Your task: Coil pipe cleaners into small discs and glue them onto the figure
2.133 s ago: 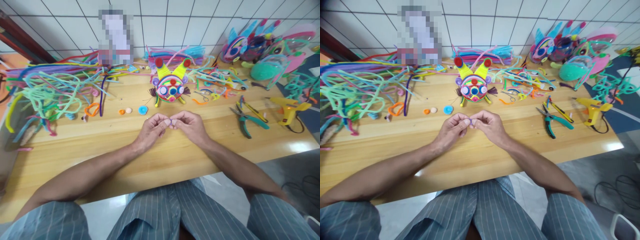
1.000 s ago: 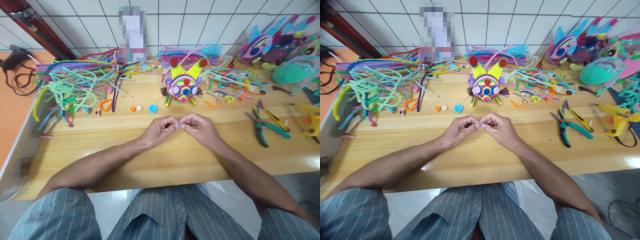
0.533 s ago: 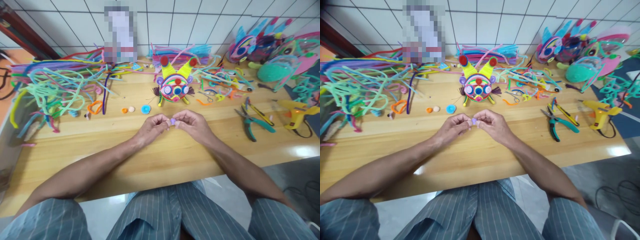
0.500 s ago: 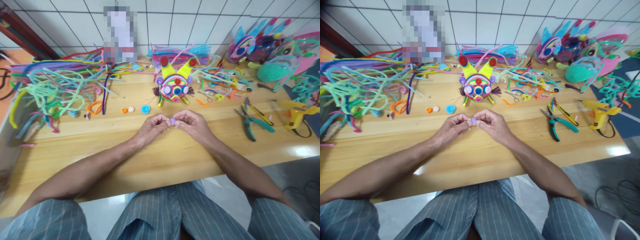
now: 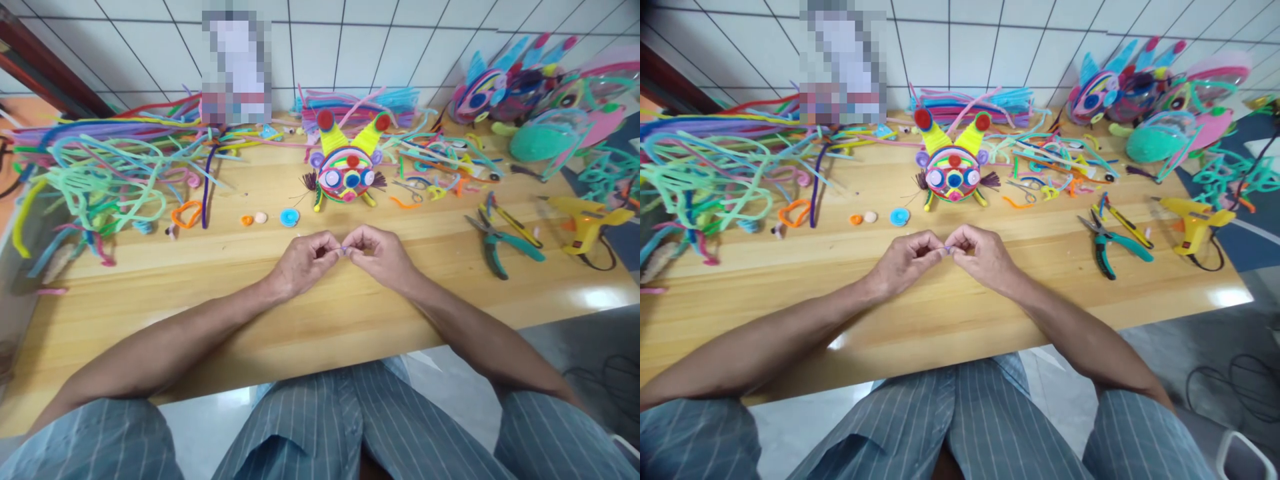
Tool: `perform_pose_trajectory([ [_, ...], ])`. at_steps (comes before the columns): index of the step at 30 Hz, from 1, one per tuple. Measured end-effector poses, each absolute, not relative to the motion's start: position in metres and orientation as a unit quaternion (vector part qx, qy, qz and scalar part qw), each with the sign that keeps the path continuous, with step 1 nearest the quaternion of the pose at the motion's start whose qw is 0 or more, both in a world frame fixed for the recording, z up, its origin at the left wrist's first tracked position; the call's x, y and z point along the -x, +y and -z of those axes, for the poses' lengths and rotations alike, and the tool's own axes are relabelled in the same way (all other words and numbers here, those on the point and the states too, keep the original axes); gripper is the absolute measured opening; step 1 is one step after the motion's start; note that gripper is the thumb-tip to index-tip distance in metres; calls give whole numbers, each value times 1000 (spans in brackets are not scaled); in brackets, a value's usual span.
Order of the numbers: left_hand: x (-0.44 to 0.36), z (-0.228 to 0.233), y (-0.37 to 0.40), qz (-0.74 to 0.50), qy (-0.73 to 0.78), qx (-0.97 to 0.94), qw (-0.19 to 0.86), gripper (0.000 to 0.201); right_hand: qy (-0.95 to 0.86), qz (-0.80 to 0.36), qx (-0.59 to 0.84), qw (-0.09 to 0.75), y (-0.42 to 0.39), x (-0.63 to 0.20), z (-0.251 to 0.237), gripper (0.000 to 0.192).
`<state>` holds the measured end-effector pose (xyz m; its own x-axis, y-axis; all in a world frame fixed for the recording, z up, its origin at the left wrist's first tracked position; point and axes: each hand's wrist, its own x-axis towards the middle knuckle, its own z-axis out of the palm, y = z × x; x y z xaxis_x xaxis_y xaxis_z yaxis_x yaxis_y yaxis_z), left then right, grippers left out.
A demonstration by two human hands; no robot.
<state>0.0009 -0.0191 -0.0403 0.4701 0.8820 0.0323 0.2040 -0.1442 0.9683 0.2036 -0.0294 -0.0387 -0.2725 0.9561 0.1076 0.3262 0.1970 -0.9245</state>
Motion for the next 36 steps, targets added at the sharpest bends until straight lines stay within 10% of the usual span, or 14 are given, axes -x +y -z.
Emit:
perform_pose_trajectory([
  [25, -1, 55, -17, -397, 350, -626, 573, 33, -571, -525, 472, 419, -25, -199, 40, 27],
  [36, -1, 42, -13, -402, 431, -602, 538, 34, -629, -398, 505, 437, -19, -206, 44, 23],
])
